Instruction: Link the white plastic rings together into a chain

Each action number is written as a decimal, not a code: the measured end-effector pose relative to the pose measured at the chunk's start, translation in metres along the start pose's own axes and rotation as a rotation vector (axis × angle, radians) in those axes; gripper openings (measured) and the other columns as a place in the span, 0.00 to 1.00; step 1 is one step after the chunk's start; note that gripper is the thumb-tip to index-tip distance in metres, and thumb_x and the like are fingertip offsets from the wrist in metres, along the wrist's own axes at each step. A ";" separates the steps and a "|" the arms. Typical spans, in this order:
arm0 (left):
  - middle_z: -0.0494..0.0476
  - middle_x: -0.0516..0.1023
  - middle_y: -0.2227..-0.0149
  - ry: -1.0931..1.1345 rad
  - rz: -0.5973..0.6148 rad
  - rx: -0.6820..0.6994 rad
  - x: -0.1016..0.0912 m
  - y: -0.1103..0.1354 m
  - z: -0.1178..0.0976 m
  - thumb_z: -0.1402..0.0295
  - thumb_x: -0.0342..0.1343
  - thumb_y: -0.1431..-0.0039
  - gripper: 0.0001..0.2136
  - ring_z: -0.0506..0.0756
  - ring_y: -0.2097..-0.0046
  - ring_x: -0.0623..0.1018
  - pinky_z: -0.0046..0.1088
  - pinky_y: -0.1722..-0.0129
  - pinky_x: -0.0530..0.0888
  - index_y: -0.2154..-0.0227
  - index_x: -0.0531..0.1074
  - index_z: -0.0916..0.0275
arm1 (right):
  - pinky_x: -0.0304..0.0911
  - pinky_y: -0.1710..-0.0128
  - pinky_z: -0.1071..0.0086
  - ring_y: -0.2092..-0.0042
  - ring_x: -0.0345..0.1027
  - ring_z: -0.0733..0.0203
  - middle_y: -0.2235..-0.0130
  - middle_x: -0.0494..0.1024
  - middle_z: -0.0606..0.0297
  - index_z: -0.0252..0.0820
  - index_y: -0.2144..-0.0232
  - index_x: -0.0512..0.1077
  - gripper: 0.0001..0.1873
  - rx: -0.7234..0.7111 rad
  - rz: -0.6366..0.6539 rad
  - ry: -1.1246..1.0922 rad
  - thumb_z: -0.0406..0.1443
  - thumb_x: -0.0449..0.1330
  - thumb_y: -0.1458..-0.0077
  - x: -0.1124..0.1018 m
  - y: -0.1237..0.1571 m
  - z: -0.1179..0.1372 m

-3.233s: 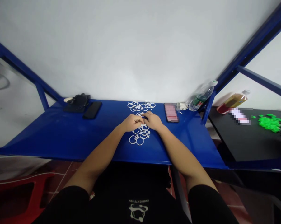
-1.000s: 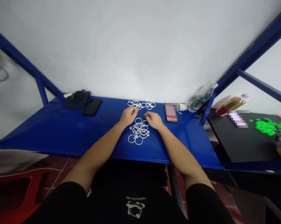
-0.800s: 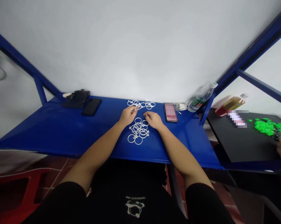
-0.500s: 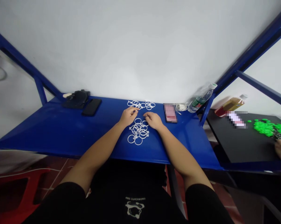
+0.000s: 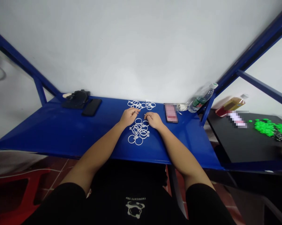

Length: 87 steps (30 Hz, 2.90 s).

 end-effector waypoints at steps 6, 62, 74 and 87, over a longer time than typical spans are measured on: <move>0.53 0.86 0.57 -0.023 0.067 0.013 0.003 0.000 -0.003 0.78 0.52 0.38 0.15 0.54 0.54 0.83 0.31 0.49 0.78 0.60 0.84 0.59 | 0.66 0.60 0.67 0.67 0.73 0.59 0.70 0.80 0.67 0.42 0.59 0.76 0.17 -0.035 -0.017 -0.101 0.28 0.49 0.44 0.005 0.004 0.000; 0.57 0.84 0.57 -0.189 0.203 -0.089 0.008 0.004 0.006 0.68 0.54 0.30 0.07 0.58 0.54 0.82 0.33 0.53 0.75 0.57 0.78 0.57 | 0.66 0.61 0.65 0.60 0.73 0.54 0.56 0.77 0.57 0.44 0.63 0.75 0.07 0.339 -0.117 0.357 0.36 0.57 0.39 -0.015 0.006 -0.016; 0.55 0.86 0.55 0.079 0.027 -0.130 0.005 0.001 0.006 0.68 0.53 0.29 0.07 0.53 0.62 0.83 0.29 0.58 0.77 0.53 0.74 0.57 | 0.54 0.76 0.70 0.76 0.59 0.63 0.72 0.74 0.69 0.44 0.60 0.74 0.16 0.431 -0.333 -0.545 0.44 0.57 0.50 -0.004 -0.002 -0.037; 0.54 0.85 0.60 0.022 -0.012 -0.116 0.001 0.000 0.006 0.69 0.56 0.32 0.11 0.53 0.63 0.83 0.28 0.59 0.76 0.50 0.78 0.58 | 0.50 0.81 0.74 0.80 0.55 0.71 0.70 0.79 0.68 0.41 0.58 0.77 0.20 0.379 -0.394 -0.782 0.46 0.67 0.52 -0.008 0.000 -0.032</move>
Point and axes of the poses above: each hand's wrist, its own y-axis away from the middle knuckle, its own x-axis out of the palm, z = x × y, the point moved 4 cm from there along -y, towards the middle knuckle
